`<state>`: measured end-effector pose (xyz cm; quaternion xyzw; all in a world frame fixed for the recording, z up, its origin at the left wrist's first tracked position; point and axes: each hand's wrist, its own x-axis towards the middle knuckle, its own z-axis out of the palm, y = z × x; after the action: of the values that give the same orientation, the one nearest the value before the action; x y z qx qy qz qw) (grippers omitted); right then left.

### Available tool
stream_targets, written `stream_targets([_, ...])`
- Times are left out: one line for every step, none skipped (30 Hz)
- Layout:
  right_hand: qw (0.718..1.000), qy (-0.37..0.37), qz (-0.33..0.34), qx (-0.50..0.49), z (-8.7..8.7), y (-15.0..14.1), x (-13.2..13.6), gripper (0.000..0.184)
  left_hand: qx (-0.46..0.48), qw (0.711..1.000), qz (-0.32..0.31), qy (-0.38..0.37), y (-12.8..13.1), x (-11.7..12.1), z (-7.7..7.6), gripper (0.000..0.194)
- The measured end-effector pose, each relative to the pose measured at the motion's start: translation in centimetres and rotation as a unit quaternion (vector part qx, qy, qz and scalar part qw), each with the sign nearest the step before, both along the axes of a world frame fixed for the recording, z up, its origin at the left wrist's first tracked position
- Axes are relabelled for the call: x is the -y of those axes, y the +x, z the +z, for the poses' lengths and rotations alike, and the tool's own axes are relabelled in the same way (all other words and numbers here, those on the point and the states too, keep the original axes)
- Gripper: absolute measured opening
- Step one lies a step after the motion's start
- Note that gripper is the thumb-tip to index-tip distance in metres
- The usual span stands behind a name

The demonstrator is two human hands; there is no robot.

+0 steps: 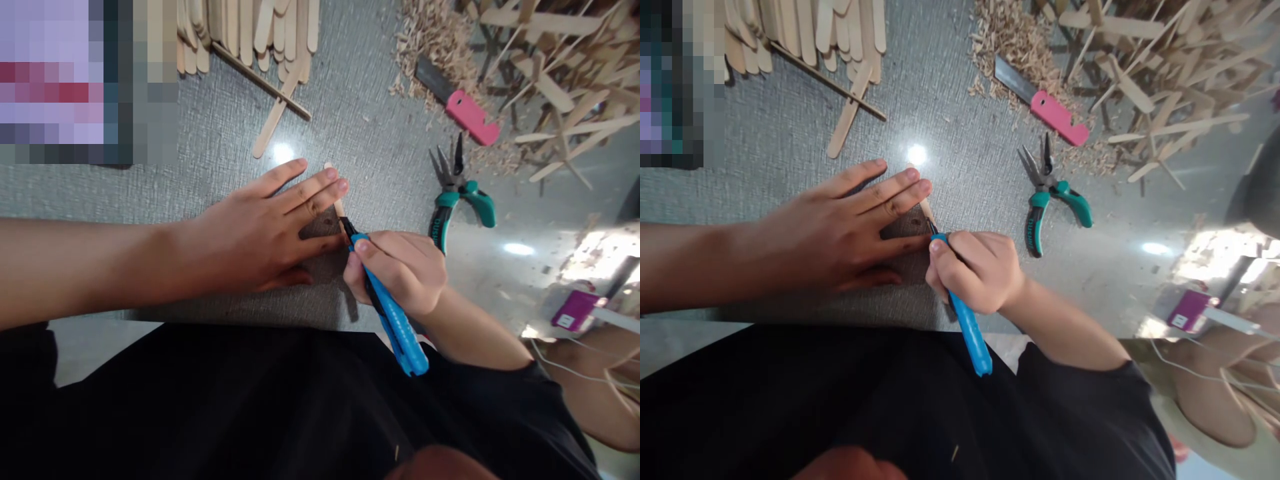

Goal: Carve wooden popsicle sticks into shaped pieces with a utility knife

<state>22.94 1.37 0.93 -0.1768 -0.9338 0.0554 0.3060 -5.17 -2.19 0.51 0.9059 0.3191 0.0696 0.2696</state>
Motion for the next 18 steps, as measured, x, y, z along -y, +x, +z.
stream_targets([1.000, -0.011, 0.006, 0.008, 0.2, 0.0, 0.0, 0.017, -0.001, 1.000, 0.000, 0.002, 0.0, 0.0, 0.0, 0.067])
stream_targets([1.000, -0.024, 0.012, 0.015, 0.3, 0.0, 0.1, 0.018, 0.000, 1.000, 0.001, 0.003, 0.0, 0.1, 0.0, 0.067])
stream_targets([0.999, -0.036, 0.017, 0.020, 0.6, -0.1, 0.1, 0.019, 0.000, 1.000, 0.002, 0.000, 0.0, 0.1, 0.0, 0.067])
stream_targets([0.998, -0.046, 0.019, 0.023, 0.9, -0.2, 0.1, 0.021, -0.001, 1.000, 0.003, -0.004, -0.1, 0.1, 0.1, 0.067])
stream_targets([0.998, -0.055, 0.016, 0.029, 1.2, -0.4, 0.1, 0.022, -0.003, 1.000, 0.004, -0.009, -0.1, 0.2, 0.1, 0.068])
stream_targets([0.998, -0.060, 0.011, 0.036, 1.5, -0.6, 0.1, 0.022, -0.005, 1.000, 0.004, -0.013, -0.1, 0.2, 0.2, 0.070])
stream_targets([0.997, -0.060, 0.003, 0.044, 1.8, -0.7, 0.1, 0.022, -0.007, 1.000, 0.005, -0.015, 0.0, 0.3, 0.2, 0.071])
stream_targets([0.997, -0.061, -0.008, 0.054, 2.0, -0.9, 0.2, 0.022, -0.009, 1.000, 0.005, -0.017, 0.0, 0.3, 0.3, 0.072])
stream_targets([0.996, -0.063, -0.022, 0.064, 2.1, -1.0, 0.2, 0.021, -0.010, 1.000, 0.004, -0.019, 0.0, 0.3, 0.3, 0.072])
stream_targets([0.995, -0.066, -0.033, 0.072, 2.1, -1.1, 0.2, 0.021, -0.008, 1.000, 0.004, -0.020, 0.0, 0.4, 0.3, 0.073])
stream_targets([0.994, -0.067, -0.038, 0.075, 2.0, -1.1, 0.3, 0.021, -0.006, 1.000, 0.004, -0.022, 0.0, 0.4, 0.2, 0.073])
stream_targets([0.994, -0.065, -0.038, 0.074, 1.8, -1.0, 0.3, 0.022, -0.001, 1.000, 0.004, -0.025, 0.0, 0.4, 0.1, 0.073])
stream_targets([0.995, -0.062, -0.032, 0.065, 1.5, -0.9, 0.2, 0.022, 0.005, 1.000, 0.005, -0.028, 0.0, 0.4, 0.0, 0.074])
stream_targets([0.997, -0.054, -0.022, 0.050, 1.2, -0.8, 0.2, 0.022, 0.012, 0.999, 0.006, -0.029, 0.0, 0.3, 0.0, 0.074])
stream_targets([0.998, -0.045, -0.012, 0.033, 0.8, -0.7, 0.1, 0.021, 0.016, 0.999, 0.007, -0.030, 0.1, 0.3, -0.1, 0.073])
stream_targets([0.999, -0.036, -0.006, 0.016, 0.5, -0.5, 0.0, 0.018, 0.018, 0.999, 0.008, -0.030, 0.1, 0.3, -0.2, 0.073])
stream_targets([1.000, -0.028, -0.004, 0.007, 0.3, -0.4, -0.2, 0.016, 0.019, 0.999, 0.007, -0.028, 0.1, 0.2, -0.2, 0.072])
stream_targets([1.000, -0.021, -0.002, 0.003, 0.2, -0.3, -0.3, 0.014, 0.019, 0.999, 0.006, -0.027, 0.1, 0.2, -0.2, 0.071])
